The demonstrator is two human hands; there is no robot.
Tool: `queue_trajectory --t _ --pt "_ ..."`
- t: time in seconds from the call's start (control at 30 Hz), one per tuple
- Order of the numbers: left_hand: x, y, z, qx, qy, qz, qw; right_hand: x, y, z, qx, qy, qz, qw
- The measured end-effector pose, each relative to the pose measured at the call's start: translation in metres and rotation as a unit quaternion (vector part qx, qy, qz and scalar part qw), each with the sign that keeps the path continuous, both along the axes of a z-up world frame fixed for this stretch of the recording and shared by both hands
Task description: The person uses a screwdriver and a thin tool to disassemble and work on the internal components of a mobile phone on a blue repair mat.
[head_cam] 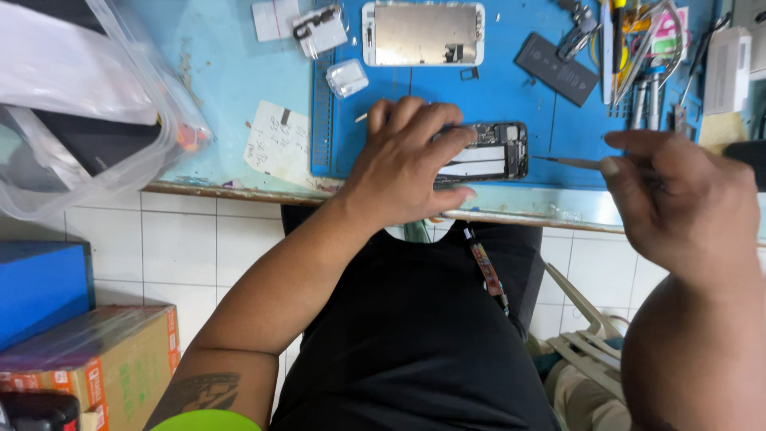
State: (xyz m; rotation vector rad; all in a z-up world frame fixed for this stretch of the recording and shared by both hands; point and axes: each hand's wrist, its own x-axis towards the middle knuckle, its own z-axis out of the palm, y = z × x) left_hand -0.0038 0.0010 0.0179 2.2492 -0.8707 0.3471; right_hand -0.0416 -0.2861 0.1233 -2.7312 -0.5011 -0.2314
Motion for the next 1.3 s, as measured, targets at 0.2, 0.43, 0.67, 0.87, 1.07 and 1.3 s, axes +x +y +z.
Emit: queue_trajectory --t 0.2,0.43,0.67,0.87,1.07,1.3 --pt "0.018 -0.049 0.007 -0.004 -0.002 -0.085 0.996 -0.019 -0.025 -0.034 0.162 -0.002 -0.075 0.984" --pt "0.054 -0.082 0.01 0.068 0.012 -0.142 0.987 -0.016 -0.035 -0.039 0.181 -0.042 -0.08 0.979" --pt "0.09 -0.097 0.012 0.166 0.013 -0.139 0.976 -0.011 -0.046 -0.042 0.174 -0.001 -0.097 0.98" --pt "0.093 -0.107 0.02 0.203 0.017 -0.166 0.965 0.001 -0.039 -0.022 0.101 -0.033 -0.034 0.994" --pt "0.093 -0.084 0.018 0.171 0.091 -0.131 0.972 0.019 -0.025 -0.003 -0.004 -0.039 0.03 0.999" --pt "0.04 -0.063 0.021 0.166 0.01 -0.065 0.984 0.025 -0.021 -0.02 0.131 -0.06 0.024 0.989"
